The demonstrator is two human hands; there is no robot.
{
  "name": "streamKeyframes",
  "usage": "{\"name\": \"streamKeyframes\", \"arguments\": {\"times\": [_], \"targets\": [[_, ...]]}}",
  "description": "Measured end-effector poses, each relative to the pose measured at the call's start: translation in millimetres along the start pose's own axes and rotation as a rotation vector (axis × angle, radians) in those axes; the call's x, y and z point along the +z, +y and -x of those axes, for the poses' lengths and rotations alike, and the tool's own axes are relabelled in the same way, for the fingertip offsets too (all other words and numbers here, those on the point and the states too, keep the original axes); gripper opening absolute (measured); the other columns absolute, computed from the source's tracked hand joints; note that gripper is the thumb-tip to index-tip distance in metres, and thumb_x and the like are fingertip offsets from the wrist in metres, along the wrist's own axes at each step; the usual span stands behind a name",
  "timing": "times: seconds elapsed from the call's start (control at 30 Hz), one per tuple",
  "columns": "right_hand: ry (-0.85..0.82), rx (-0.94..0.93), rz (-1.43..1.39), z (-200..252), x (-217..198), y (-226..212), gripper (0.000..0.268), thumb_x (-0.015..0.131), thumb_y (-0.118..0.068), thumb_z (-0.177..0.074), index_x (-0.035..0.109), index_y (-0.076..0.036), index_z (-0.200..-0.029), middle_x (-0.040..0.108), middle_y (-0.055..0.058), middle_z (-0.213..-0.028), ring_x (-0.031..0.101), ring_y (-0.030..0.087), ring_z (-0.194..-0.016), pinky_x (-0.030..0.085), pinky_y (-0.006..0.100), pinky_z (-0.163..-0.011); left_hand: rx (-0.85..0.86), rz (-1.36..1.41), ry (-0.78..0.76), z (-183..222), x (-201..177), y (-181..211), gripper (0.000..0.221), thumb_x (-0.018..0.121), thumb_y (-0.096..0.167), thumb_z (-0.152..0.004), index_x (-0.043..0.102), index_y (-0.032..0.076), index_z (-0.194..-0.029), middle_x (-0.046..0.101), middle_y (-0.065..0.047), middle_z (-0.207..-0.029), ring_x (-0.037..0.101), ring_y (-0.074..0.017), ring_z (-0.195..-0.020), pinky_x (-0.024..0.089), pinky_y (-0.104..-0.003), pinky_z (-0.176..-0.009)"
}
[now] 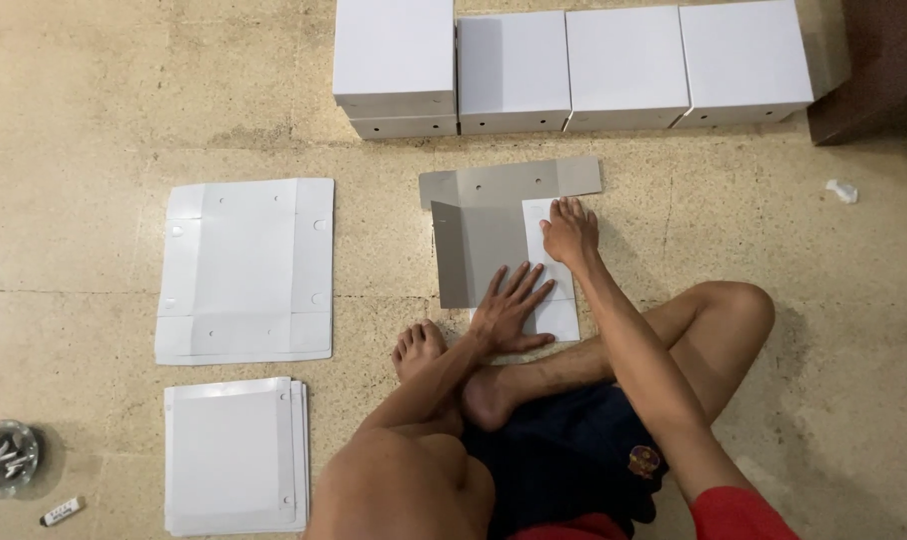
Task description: Assembling cardboard box bases by folding and tucking flaps manually.
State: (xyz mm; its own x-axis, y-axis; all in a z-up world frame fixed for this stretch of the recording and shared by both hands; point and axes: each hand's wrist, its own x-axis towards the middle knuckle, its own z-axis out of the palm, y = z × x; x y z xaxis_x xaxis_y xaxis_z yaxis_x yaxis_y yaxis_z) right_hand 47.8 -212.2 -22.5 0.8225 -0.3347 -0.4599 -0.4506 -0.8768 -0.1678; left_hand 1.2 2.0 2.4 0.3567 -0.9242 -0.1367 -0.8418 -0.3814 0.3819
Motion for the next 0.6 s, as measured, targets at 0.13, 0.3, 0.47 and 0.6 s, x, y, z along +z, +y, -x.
{"name": "streamKeyframes", "arguments": {"times": [0.13,0.3,0.47,0.6], "targets": [[0.033,-0.053,0.107,35,2,1,0.058,0.024,-0.036,-0.110,0.032,-0.003,-0.157,0.029,0.015,-0.164,0.021,0.033,-0.153,0.016,0.053,-0.121,-0.041,-0.035,-0.026,-3,4,-2,0.097,0.035,0.077,-0.089,0.015,0.016,-0.162,0.014,-0.010,-0.169,0.011,-0.0280,-0.156,0.003,-0.055,-0.126],[0.125,-0.217,0.133,83,33,18,0.058,0.028,-0.042,-0.109,0.053,-0.002,-0.144,0.049,0.016,-0.153,0.041,0.030,-0.145,0.029,0.053,-0.115,-0.057,-0.027,0.086,-1,8,0,0.093,0.040,0.071,-0.093,0.019,0.011,-0.160,0.021,-0.009,-0.167,0.018,-0.0245,-0.155,0.008,-0.052,-0.126],[0.110,-0.212,0.090,140,43,13,0.056,0.034,-0.040,-0.108,0.054,0.000,-0.141,0.052,0.019,-0.148,0.046,0.032,-0.141,0.032,0.053,-0.113,-0.059,-0.039,0.075,-1,12,-1,0.090,0.036,0.071,-0.093,0.019,0.015,-0.161,0.019,-0.007,-0.168,0.017,-0.0235,-0.155,0.006,-0.051,-0.126],[0.346,-0.238,0.132,156,90,21,0.053,0.050,-0.042,-0.100,0.062,-0.001,-0.133,0.062,0.018,-0.137,0.056,0.031,-0.131,0.041,0.047,-0.106,-0.038,-0.042,0.083,2,14,-2,0.087,0.040,0.066,-0.094,0.020,0.015,-0.161,0.019,-0.007,-0.168,0.017,-0.0236,-0.155,0.006,-0.051,-0.126]]}}
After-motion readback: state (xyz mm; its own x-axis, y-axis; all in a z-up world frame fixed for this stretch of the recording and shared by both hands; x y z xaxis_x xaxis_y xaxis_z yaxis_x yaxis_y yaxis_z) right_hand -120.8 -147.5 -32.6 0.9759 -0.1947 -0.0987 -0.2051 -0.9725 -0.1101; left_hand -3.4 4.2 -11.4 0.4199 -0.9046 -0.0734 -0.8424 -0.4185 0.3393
